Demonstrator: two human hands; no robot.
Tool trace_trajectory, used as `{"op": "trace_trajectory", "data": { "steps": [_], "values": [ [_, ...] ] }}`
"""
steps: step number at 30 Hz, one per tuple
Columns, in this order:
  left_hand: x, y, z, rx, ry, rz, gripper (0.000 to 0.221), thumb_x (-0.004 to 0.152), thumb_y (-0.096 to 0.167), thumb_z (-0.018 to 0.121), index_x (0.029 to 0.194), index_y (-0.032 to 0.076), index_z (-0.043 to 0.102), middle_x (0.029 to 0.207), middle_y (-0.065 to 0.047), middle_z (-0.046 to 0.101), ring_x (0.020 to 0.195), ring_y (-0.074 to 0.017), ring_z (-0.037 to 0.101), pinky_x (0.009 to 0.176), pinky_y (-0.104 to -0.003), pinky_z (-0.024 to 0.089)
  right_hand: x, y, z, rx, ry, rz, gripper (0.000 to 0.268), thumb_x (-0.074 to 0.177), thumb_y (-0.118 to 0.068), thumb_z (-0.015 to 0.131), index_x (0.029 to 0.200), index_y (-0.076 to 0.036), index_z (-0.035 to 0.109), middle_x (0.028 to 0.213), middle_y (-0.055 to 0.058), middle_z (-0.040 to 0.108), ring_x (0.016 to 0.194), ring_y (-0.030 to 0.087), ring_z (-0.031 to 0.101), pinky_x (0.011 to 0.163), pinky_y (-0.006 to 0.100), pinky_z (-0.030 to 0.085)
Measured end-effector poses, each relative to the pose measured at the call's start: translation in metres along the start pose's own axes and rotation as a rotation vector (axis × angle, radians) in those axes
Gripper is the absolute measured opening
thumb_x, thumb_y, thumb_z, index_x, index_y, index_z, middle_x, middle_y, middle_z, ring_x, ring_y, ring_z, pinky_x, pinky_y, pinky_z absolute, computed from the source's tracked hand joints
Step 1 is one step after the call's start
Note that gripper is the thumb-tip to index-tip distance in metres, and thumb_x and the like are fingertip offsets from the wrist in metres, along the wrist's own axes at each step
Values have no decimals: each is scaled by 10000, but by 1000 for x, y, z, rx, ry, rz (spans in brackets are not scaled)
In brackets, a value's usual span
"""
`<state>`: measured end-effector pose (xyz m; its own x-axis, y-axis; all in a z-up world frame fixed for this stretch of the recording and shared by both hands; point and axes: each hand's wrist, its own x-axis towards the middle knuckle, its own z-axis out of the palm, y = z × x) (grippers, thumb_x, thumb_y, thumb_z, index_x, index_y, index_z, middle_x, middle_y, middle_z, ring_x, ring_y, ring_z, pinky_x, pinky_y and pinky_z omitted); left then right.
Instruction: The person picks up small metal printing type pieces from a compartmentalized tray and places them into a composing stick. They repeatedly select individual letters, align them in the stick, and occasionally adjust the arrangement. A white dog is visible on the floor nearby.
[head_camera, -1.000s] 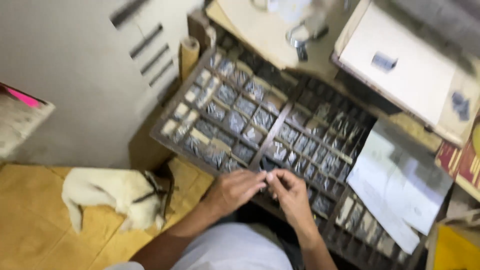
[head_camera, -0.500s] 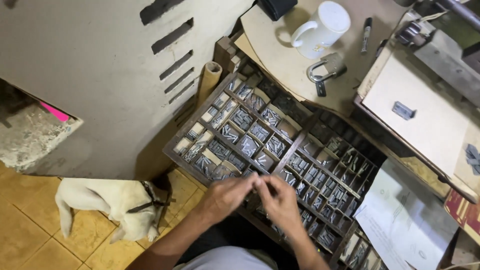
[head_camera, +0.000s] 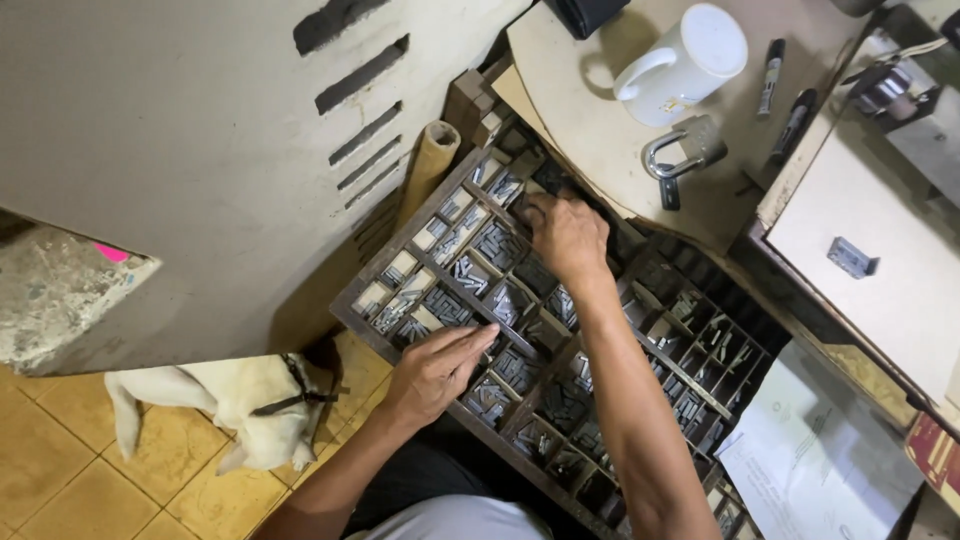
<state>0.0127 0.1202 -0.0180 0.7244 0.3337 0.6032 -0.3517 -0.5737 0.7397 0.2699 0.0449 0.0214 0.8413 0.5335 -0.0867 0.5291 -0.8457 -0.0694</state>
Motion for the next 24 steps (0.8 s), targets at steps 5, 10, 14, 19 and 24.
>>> {"op": "trace_trajectory", "data": {
  "steps": [5, 10, 14, 19, 24],
  "values": [
    [-6, -3, 3, 26, 3, 18, 285, 928, 35, 691, 1184, 114, 789, 1024, -81, 794, 916, -232, 775, 765, -326, 650, -13, 7, 21, 276, 243, -76, 259, 1009, -362, 587, 1151, -212, 743, 983, 134, 723, 918, 383, 729, 765, 518, 601],
    [-3, -2, 3, 28, 18, 10, 275, 930, 22, 684, 1175, 94, 786, 1064, -86, 790, 962, -249, 769, 780, -338, 655, -58, -20, -21, 1216, 367, -3, 193, 1017, -107, 618, 1125, 26, 707, 958, 236, 730, 800, 254, 725, 690, 337, 645],
    [-5, -4, 5, 35, 29, 19, 280, 913, 14, 693, 1160, 103, 791, 1072, -79, 790, 958, -234, 772, 804, -329, 647, -60, -22, -23, 1811, 155, 441, 162, 930, -55, 626, 1078, -13, 677, 882, 88, 697, 721, 169, 694, 655, 293, 612],
    [-9, -3, -1, 48, 24, 6, 350, 887, 4, 691, 1186, 153, 793, 1080, -59, 790, 981, -211, 764, 824, -321, 640, -16, -20, 10, 563, 221, 148, 227, 927, -399, 667, 1060, -276, 804, 858, 57, 760, 864, 319, 740, 727, 470, 598],
    [-8, 6, -16, 39, -109, 4, 237, 990, -68, 595, 1181, -36, 731, 1202, -163, 738, 1106, -256, 724, 1070, -352, 553, 0, -50, -7, 196, -96, 298, 244, 875, -177, 550, 862, -155, 793, 832, 76, 784, 845, 329, 771, 650, 478, 615]
  ]
}}
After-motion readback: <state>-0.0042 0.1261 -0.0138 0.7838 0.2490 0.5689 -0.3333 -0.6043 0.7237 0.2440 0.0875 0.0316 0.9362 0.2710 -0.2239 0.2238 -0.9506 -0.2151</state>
